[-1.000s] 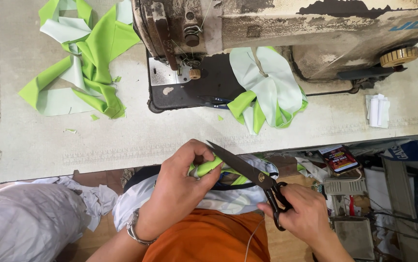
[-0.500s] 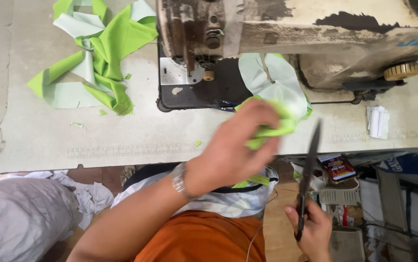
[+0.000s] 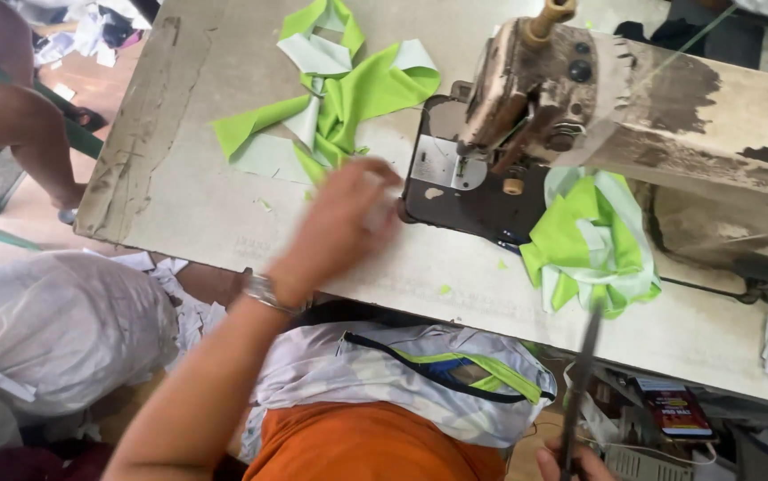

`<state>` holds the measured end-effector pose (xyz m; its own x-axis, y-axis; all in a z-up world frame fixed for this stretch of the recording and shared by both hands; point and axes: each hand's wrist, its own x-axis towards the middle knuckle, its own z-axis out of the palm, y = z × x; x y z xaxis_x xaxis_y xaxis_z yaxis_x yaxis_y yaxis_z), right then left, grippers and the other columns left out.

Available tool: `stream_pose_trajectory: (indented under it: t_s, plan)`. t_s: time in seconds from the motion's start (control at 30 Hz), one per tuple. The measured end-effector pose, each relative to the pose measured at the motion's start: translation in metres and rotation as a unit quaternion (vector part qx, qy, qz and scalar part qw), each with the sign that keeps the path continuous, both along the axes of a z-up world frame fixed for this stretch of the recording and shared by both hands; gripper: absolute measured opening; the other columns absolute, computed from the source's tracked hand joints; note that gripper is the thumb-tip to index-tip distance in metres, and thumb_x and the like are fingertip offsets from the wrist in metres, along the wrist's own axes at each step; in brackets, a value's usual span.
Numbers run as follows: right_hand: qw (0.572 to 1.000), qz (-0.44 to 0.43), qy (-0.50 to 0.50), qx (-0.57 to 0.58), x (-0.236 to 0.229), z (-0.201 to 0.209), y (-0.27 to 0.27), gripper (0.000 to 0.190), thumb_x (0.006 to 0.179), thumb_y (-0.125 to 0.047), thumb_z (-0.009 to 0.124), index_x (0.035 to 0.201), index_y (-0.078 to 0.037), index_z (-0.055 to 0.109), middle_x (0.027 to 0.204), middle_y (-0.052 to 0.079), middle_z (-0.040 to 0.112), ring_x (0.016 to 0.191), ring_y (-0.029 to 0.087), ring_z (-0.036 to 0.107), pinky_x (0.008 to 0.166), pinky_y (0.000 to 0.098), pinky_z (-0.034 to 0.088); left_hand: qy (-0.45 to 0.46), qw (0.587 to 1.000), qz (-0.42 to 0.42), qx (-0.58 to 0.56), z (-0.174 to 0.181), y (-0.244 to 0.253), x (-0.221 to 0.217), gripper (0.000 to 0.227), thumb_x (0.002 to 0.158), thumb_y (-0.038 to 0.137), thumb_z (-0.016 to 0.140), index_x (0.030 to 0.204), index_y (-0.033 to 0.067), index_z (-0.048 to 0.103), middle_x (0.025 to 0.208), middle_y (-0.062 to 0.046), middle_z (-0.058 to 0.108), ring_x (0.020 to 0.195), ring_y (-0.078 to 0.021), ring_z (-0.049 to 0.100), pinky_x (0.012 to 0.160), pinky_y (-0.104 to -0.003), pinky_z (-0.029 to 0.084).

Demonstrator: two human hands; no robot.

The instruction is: A person uses large scissors to cut and trim small pieces of green fabric at a sewing workstation.

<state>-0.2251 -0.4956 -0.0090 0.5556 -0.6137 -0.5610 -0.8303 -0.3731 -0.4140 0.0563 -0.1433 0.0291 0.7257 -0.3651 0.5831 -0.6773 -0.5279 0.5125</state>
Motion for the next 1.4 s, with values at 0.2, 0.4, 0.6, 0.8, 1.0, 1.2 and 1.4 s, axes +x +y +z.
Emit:
stream_pose_trajectory:
  t_s: [0.2,0.4,0.6,0.8,1.0,1.2,1.4]
  plan:
    - [0.961,-0.009,-0.170,0.219,0.026,-0.006,0.031,0.024,0.078,0.006,0.081,0.101,0.015,0.084,0.072,0.022,0.063,0.045,0.025,0.050,0.046,0.0351,0.037,0.229,0.927,0.079,0.285,0.023,0.060,-0.056,0.045,0.108,0.039,0.046,0.134,0.0063,0.063,0.090,-0.006,0.067,0.066,-0.0186,0.063,0.057,-0.029,0.057]
    - [0.901,0.194,-0.087,0.379,0.109,0.031,0.075,0.022,0.095,0.006,0.058,0.106,0.009,0.077,0.059,0.005,0.051,0.050,0.021,0.052,0.049,0.0324,0.039,0.225,0.950,0.078,0.204,0.015,0.052,-0.071,0.039,0.106,0.033,0.048,0.136,0.0097,0.058,0.094,-0.008,0.066,0.070,-0.0367,0.068,0.049,-0.051,0.052]
    - [0.894,0.248,-0.003,0.374,0.164,0.046,0.105,0.035,0.096,-0.022,0.067,0.109,0.008,0.080,0.060,0.009,0.053,0.052,0.017,0.051,0.049,0.0327,0.049,0.087,0.973,0.052,0.208,-0.014,0.071,-0.060,0.041,0.102,0.040,0.058,0.132,0.0121,0.063,0.136,-0.009,0.059,0.126,-0.0294,0.055,0.091,-0.044,0.046]
    - [0.905,0.214,-0.028,0.367,0.168,0.039,0.082,0.043,0.094,-0.026,0.066,0.114,0.010,0.078,0.063,0.009,0.051,0.056,0.020,0.051,0.047,0.0359,0.048,0.087,0.986,0.044,0.133,-0.016,0.083,-0.059,0.024,0.104,0.028,0.058,0.120,0.0122,0.066,0.145,-0.009,0.060,0.128,-0.0302,0.058,0.094,-0.044,0.044]
    - [0.917,0.286,0.021,0.276,0.156,0.052,0.079,0.037,0.088,-0.032,0.075,0.106,-0.001,0.085,0.062,0.004,0.060,0.050,0.018,0.063,0.051,0.0309,0.054,0.006,0.987,0.007,0.160,-0.014,0.080,-0.047,0.018,0.101,0.023,0.067,0.117,0.0170,0.071,0.135,-0.003,0.065,0.129,-0.0303,0.057,0.099,-0.044,0.044]
    - [0.907,0.224,0.187,0.302,0.126,0.082,0.063,0.074,0.057,-0.067,0.067,0.095,-0.005,0.083,0.072,0.010,0.068,0.066,0.023,0.066,0.071,0.0363,0.053,0.026,0.990,0.009,0.138,-0.012,0.081,-0.054,0.017,0.102,0.026,0.068,0.117,0.0176,0.069,0.134,-0.006,0.066,0.126,-0.0299,0.060,0.094,-0.042,0.044]
    - [0.913,0.142,0.283,0.256,0.082,0.054,0.040,0.023,0.078,-0.013,0.096,0.099,-0.004,0.094,0.092,0.007,0.082,0.087,0.021,0.079,0.091,0.0306,0.058,0.073,0.985,0.071,0.137,-0.015,0.074,-0.062,0.027,0.102,0.032,0.062,0.123,0.0162,0.070,0.128,-0.005,0.065,0.115,-0.0291,0.061,0.079,-0.041,0.043]
